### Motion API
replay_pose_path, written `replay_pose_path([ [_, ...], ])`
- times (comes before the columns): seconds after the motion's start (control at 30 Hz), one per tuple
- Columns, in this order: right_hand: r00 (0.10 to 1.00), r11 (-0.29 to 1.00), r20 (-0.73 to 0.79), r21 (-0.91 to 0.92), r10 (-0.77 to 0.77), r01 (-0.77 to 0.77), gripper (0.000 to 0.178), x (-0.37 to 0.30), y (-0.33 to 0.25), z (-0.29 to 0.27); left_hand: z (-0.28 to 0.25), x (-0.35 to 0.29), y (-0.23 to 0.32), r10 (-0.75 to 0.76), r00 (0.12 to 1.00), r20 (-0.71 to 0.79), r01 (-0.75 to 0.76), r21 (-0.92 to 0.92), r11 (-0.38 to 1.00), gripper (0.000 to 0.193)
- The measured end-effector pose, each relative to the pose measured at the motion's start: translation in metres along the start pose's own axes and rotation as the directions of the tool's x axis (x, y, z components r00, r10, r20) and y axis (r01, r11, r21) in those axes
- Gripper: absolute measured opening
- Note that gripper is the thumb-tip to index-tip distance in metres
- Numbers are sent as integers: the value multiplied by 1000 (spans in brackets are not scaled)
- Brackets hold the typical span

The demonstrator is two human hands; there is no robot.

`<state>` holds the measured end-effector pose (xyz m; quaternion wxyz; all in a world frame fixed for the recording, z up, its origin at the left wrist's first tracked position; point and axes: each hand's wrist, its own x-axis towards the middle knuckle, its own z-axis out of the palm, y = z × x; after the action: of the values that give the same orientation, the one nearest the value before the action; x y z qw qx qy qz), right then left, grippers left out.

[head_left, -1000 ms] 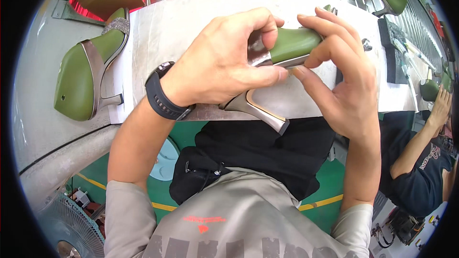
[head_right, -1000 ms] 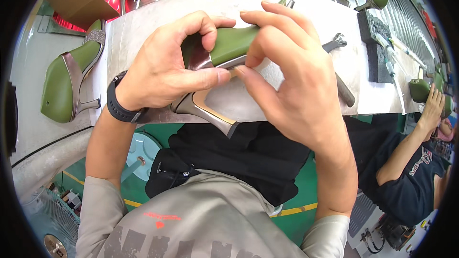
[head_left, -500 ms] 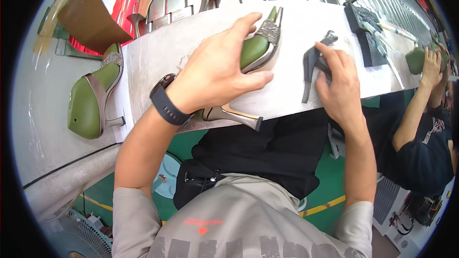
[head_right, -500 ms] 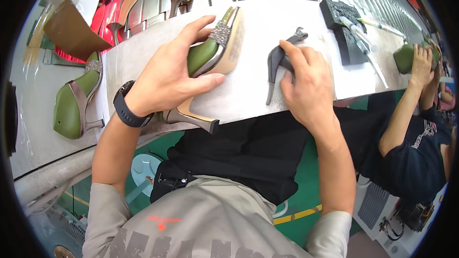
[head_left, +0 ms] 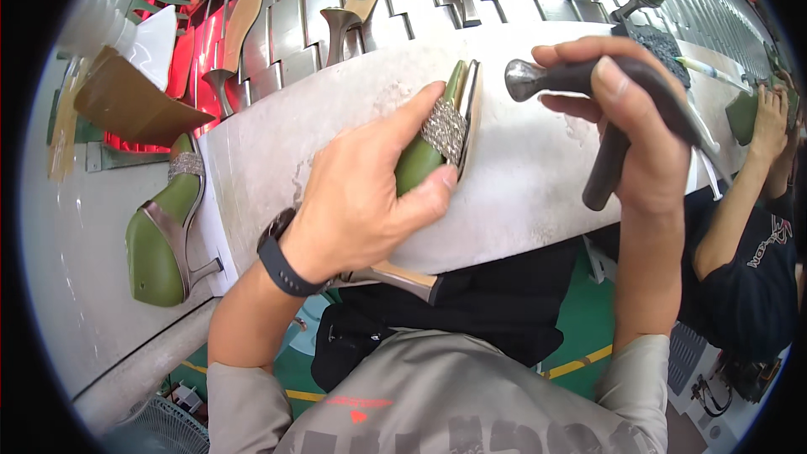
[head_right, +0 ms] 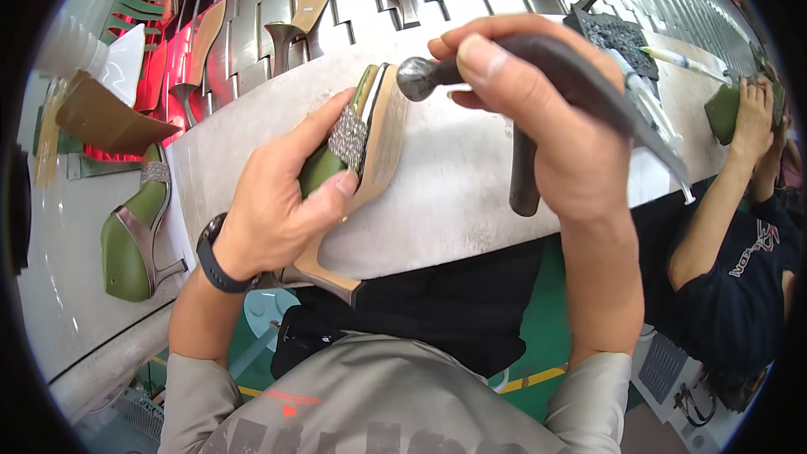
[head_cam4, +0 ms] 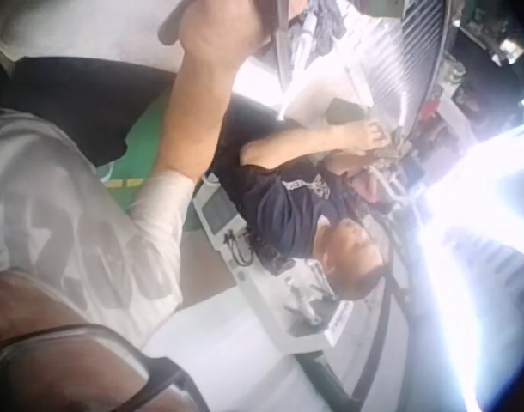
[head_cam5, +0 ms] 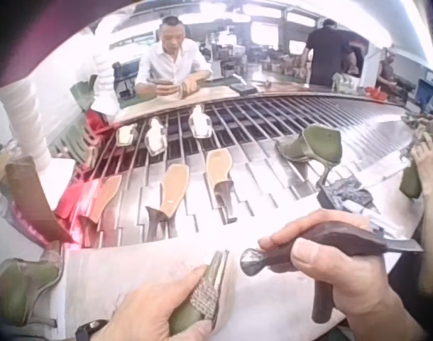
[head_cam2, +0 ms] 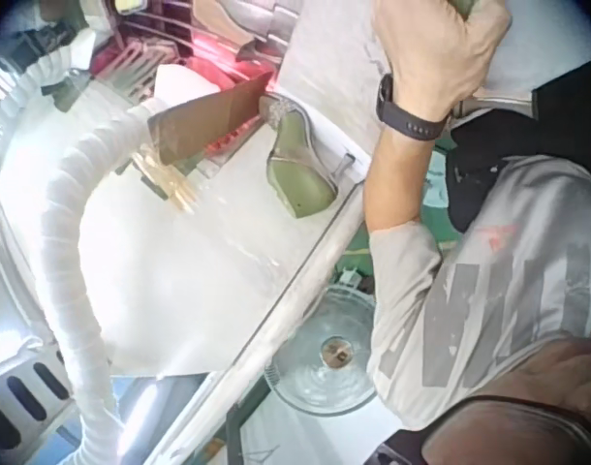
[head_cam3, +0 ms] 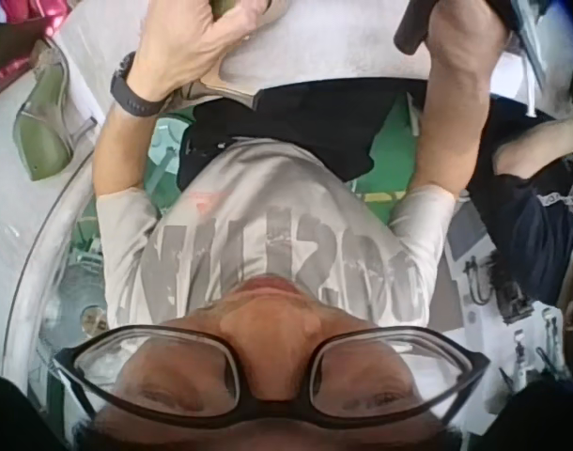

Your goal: The person attaches soles to shoe uppers on shoe lasts. The person takes shoe lasts and soles from a conveyor belt, presses each sole onto a shoe last by hand, hammers along the edges using a hammer, and places the assembled shoes back onto the conveyor belt.

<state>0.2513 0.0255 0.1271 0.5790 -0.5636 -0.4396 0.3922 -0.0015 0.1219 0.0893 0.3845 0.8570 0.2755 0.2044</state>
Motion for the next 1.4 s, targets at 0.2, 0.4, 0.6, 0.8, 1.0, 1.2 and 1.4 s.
replay_pose_path([
  [0.2,980,956,181,-291,86,-30,31,27,-3,17,-9,3,3,-97,986,133,91,48,995,81],
  [0.4,928,957,340,-287,152,-51,34,6,-15,18,-10,4,0,4,996,89,-12,84,996,84],
  [0.6,964,955,167,-249,205,-161,27,10,-17,35,-10,0,-3,41,996,79,-51,121,991,84],
  [0.8,985,916,157,-402,76,-7,27,43,-13,29,-10,1,-1,13,997,80,-20,79,997,80],
  [1.0,945,923,255,-372,205,-100,35,8,-28,32,-6,-7,-7,57,998,23,-58,49,997,62],
  [1.2,943,894,330,-435,44,110,32,-15,-27,36,-6,-6,-5,16,1000,15,-15,-8,1000,52],
  [1.4,925,850,336,-420,-179,317,34,-41,-9,45,-6,-7,-6,21,1000,0,-21,0,1000,52],
])
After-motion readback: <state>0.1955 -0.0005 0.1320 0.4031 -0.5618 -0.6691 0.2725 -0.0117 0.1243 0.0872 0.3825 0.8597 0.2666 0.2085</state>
